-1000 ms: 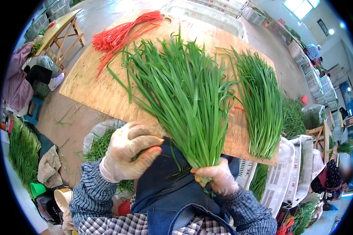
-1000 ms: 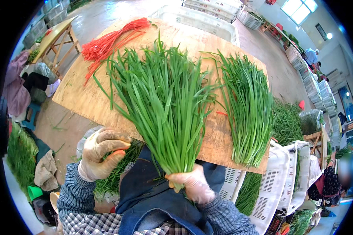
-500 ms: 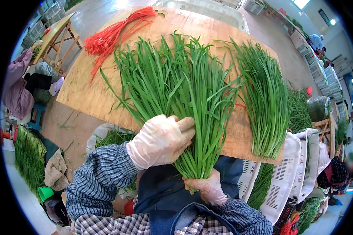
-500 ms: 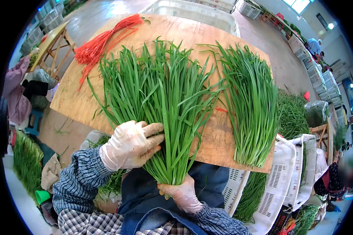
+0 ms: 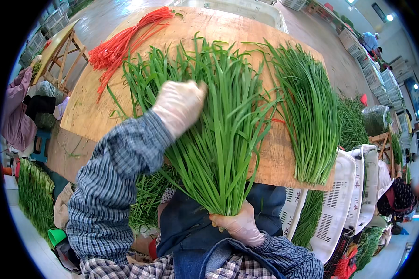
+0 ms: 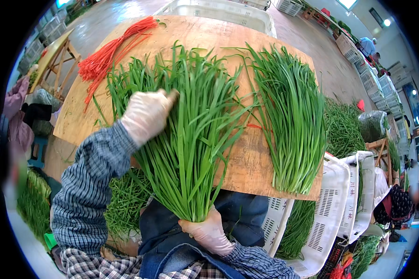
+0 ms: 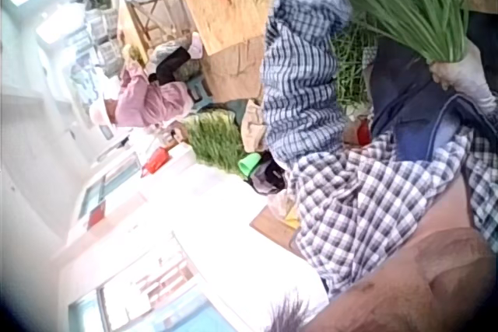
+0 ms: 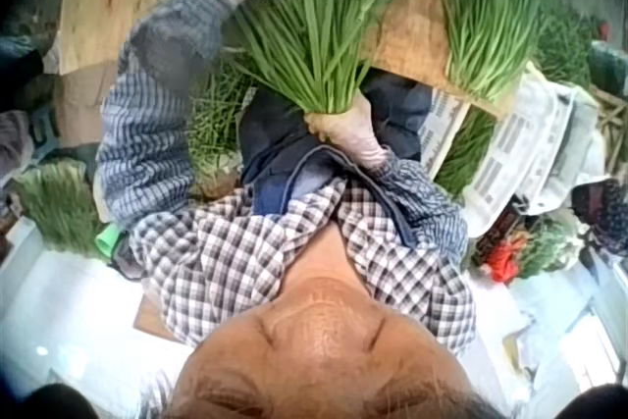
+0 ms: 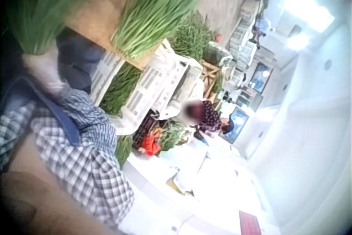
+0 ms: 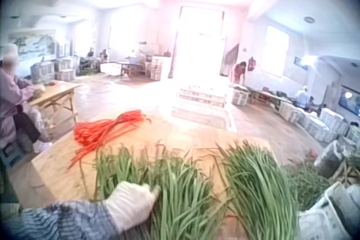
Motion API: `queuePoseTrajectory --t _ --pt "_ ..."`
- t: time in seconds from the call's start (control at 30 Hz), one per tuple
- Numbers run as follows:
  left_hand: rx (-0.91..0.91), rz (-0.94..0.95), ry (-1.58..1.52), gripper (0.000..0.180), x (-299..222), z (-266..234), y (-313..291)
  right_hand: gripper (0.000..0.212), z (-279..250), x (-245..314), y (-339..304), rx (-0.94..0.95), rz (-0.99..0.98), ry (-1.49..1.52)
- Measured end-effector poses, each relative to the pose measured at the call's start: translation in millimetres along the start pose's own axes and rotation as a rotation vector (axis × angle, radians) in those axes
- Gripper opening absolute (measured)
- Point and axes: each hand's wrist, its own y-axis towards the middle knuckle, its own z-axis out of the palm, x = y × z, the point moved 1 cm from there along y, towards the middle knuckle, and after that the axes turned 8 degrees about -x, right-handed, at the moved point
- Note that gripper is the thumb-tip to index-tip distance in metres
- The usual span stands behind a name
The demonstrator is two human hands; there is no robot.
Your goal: The person sorts through green chives, gathers them into a bundle by hand, ties the bundle with a red string, and places it into a white plastic crate.
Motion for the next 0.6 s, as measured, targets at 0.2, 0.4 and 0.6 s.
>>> queuePoseTrajectory --t 0.2,0.4,0.6 --pt "-0.653 -0.050 -0.307 0.033 1 -38 -10 0.030 -6 -8 7 -0.051 -0.083 -0.071" --pt "-0.213 0.376 -0.168 0.009 -53 -22 -28 0.060 2 -13 5 -0.005 -0.072 -0.177" --pt "-0.424 0.256 0.105 0.006 -28 -1 35 0.045 -6 -13 9 -0.073 -0.123 -0.196"
